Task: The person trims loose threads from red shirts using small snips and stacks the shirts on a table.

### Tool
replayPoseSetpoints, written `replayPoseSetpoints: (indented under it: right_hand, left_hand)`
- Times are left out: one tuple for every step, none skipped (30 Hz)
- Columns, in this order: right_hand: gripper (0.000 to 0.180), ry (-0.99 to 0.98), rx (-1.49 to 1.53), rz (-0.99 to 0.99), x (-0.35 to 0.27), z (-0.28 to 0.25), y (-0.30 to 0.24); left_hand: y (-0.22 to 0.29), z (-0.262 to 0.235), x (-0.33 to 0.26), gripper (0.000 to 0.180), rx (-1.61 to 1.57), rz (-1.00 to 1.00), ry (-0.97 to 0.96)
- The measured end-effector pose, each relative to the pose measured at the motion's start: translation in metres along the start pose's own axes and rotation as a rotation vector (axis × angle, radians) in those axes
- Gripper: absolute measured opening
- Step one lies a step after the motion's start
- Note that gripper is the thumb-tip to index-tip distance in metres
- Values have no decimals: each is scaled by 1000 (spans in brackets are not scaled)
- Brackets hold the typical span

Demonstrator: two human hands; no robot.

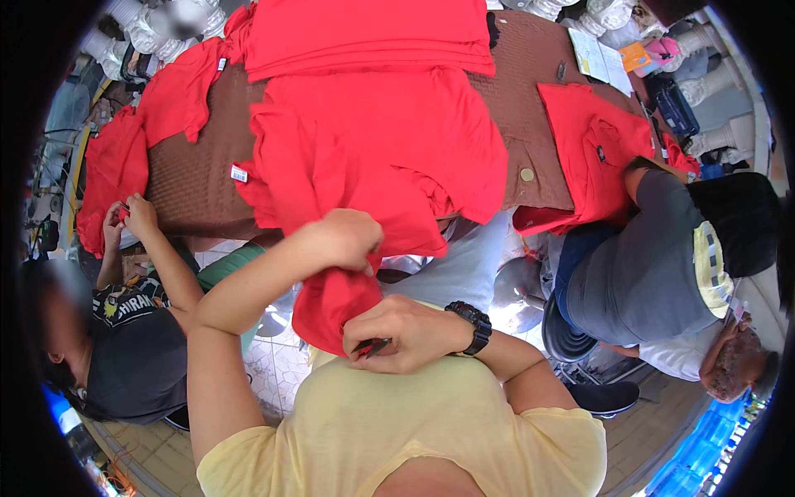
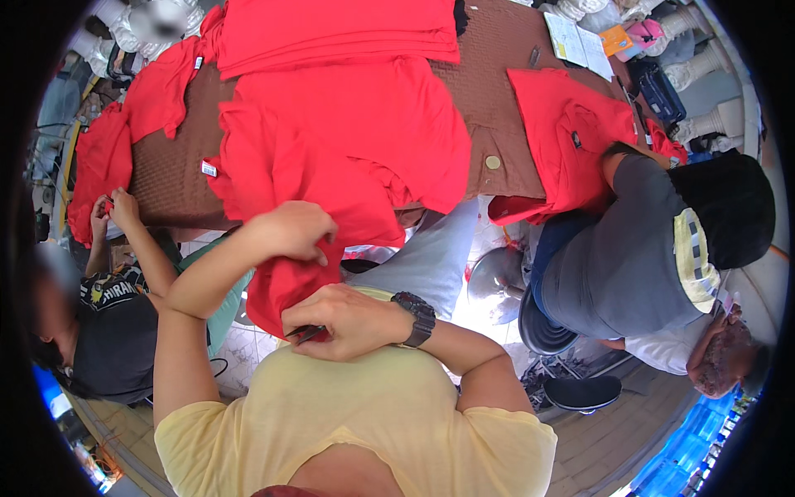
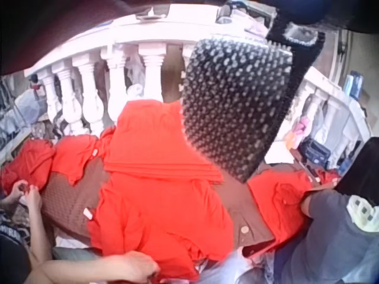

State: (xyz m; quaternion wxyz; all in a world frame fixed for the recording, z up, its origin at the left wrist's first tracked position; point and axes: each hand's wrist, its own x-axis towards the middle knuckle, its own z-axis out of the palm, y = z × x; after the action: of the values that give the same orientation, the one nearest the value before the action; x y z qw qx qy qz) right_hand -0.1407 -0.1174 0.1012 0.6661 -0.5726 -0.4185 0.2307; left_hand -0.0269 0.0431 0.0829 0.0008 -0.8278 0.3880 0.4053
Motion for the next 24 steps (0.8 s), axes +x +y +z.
replayPoseSetpoints:
  right_hand:
    - [9,22,12,-30,1,-5,-2]
    - [9,47,21,-56,3,-11,-5]
    - [10,152,-51,-92,3,-25,-7]
    - [11,303,-91,-197,9,-44,-13]
    - [10,457,-123,-219,14,-66,-24]
    - [12,680,-43,-135,27,-84,-43]
    - [14,814,-167,-226,41,-108,-50]
    - [18,900,-140,-194,55,-124,-66]
    - [14,912,-90,-128,64,-144,-77]
    - [12,871,26,-198,73,-171,-76]
    - [12,851,72,-224,79,-197,-76]
    - [13,828,120,-241,85,-220,-73]
    - [13,808,165,-255,90,-243,-68]
    - [14,794,208,-260,93,-264,-61]
    - [14,786,236,-260,94,-283,-53]
    - [15,777,265,-255,94,-300,-45]
    - [15,768,289,-249,90,-314,-37]
    - [16,757,301,-241,86,-328,-29]
    - [16,757,306,-231,80,-336,-21]
    - [17,747,314,-215,71,-343,-11]
    - [23,917,267,-197,69,-325,-3]
    - [23,960,272,-174,62,-324,3]
    - [24,1003,278,-151,54,-324,8]
    - [24,1043,288,-129,48,-323,14]
  left_hand:
    - [-10,-10,-13,47,-202,43,-55]
    - [-22,-18,-24,51,-405,91,-108]
    - [-39,-19,-32,55,-608,149,-67]
    - [-59,-16,-47,58,-817,194,-16]
    - [-83,-13,-64,62,-878,214,204]
    - [-100,-7,-78,66,-936,224,435]
    - [-75,-31,-80,63,-947,306,680]
    - [-47,-60,-78,61,-945,396,923]
    - [-44,-67,-73,60,-685,350,1201]
    - [-43,-77,-69,60,-404,298,1456]
    - [-44,-82,-66,59,-108,241,1688]
    - [-47,-72,-61,60,-70,289,1678]
    - [-41,-56,-51,63,-2,304,1620]
    - [-32,-36,-38,66,61,315,1559]
    - [-31,-14,-20,62,135,247,1468]
    - [-32,7,-5,58,206,177,1374]
    - [-38,25,4,53,149,114,1338]
    - [-46,41,10,49,94,52,1298]
    - [-48,51,8,45,37,-10,1257]
    - [-50,60,5,41,47,-41,1231]
    - [-52,68,0,39,57,-79,1207]
    - [-48,71,-4,36,67,-107,1184]
    - [-43,71,-8,32,10,-128,1239]
    - [-45,73,-11,32,-94,-150,1179]
